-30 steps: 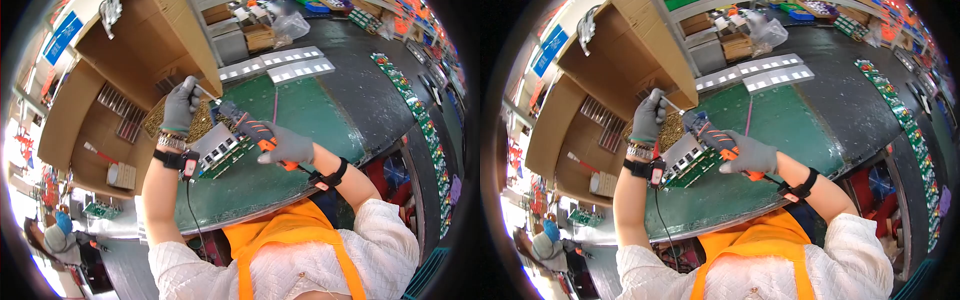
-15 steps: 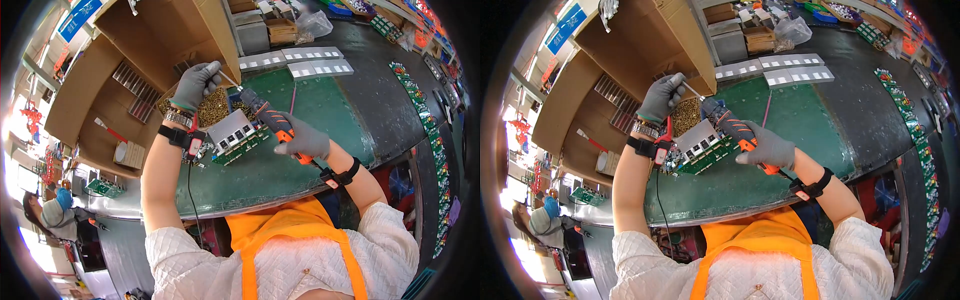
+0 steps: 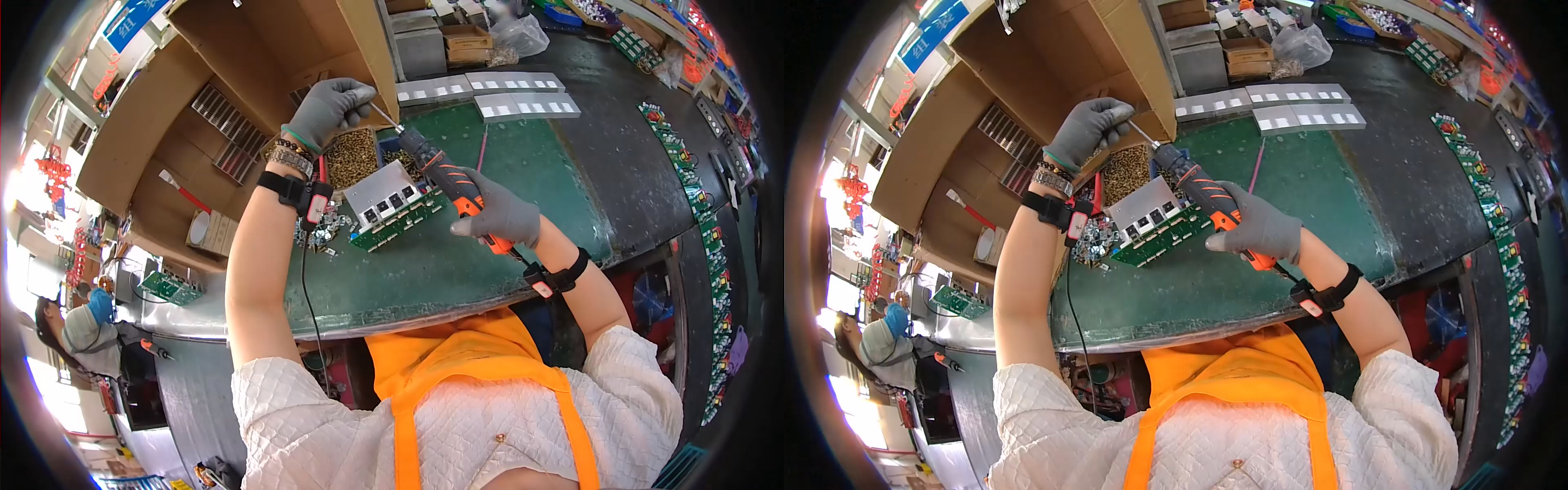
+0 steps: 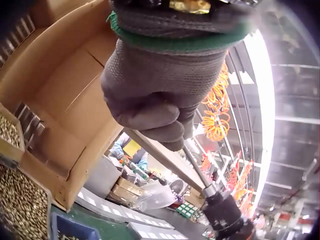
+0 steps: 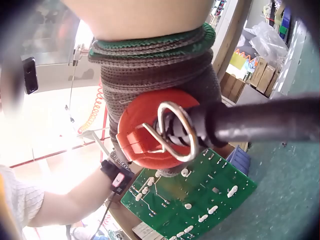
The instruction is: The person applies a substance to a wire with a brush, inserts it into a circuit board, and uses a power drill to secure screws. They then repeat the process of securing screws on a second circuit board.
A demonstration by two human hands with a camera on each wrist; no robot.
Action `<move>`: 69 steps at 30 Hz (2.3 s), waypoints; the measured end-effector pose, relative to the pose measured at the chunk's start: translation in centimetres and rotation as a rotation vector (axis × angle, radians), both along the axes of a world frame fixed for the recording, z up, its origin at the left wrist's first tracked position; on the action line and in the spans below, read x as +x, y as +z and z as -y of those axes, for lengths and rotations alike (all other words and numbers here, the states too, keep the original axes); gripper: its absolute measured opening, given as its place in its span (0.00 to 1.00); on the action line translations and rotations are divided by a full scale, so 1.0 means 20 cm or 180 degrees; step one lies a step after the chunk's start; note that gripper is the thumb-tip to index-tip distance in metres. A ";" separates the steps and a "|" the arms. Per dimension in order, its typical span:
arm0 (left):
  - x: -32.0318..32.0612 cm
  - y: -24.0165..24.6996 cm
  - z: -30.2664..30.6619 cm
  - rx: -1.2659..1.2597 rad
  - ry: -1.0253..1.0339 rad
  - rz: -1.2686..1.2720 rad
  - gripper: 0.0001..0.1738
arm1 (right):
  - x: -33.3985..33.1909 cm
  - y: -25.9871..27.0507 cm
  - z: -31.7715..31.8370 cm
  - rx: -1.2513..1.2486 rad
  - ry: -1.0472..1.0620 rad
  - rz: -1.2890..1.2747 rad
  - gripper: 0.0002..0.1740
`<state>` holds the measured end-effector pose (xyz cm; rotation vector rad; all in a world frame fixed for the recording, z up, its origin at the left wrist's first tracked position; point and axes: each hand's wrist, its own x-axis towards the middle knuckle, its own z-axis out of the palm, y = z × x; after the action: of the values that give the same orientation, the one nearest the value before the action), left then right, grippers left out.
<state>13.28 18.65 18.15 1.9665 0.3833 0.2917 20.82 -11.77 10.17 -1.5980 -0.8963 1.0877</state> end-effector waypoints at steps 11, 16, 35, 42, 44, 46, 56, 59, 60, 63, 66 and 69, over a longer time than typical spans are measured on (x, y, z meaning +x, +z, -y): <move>-0.21 -0.11 0.20 0.1141 -0.0986 -0.1156 0.43 | -0.02 -0.04 0.01 0.0190 -0.0035 -0.0255 0.53; -0.30 -0.22 0.28 0.0570 -0.1406 -0.1455 0.58 | -0.16 -0.04 0.06 0.0528 -0.0398 0.0303 0.53; -0.28 -0.41 0.10 0.0440 -0.1219 -0.1009 0.45 | -0.60 -0.30 0.34 -0.0684 0.0165 -0.1025 0.53; -0.26 -0.42 0.09 0.0482 -0.1198 -0.1026 0.41 | -0.61 -0.31 0.36 -0.0664 0.0054 -0.1712 0.44; -0.26 -0.42 0.09 0.0516 -0.1205 -0.1042 0.40 | -0.64 -0.31 0.35 -0.0596 0.0335 -0.2390 0.35; -0.26 -0.40 0.10 0.0680 -0.1254 -0.1054 0.39 | -0.69 -0.26 0.33 -0.0604 0.0210 -0.2412 0.31; -0.25 -0.44 0.08 0.0504 -0.1323 -0.0975 0.40 | -0.79 -0.21 0.28 -0.0495 -0.0051 -0.2509 0.26; -0.26 -0.42 0.08 0.0474 -0.1372 -0.0829 0.42 | -0.73 -0.25 0.30 -0.0825 0.0311 -0.2366 0.33; -0.27 -0.36 0.10 0.0387 -0.1493 -0.1017 0.42 | -0.72 -0.26 0.34 -0.0792 0.0241 -0.2313 0.33; -0.26 -0.32 0.12 0.0231 -0.1607 -0.1026 0.44 | -0.67 -0.25 0.44 -0.0223 0.0313 -0.1135 0.46; -0.27 -0.32 0.16 -0.0121 -0.1669 -0.0942 0.41 | -0.61 -0.23 0.48 0.0010 0.0080 -0.0627 0.59; -0.29 -0.30 0.19 0.0132 -0.1725 -0.1118 0.46 | -0.44 -0.22 0.36 0.0514 -0.0545 -0.0446 0.60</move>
<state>7.53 14.85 12.22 2.0778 0.0531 -0.3984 11.93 -18.92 5.75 -1.4194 -0.7216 0.9689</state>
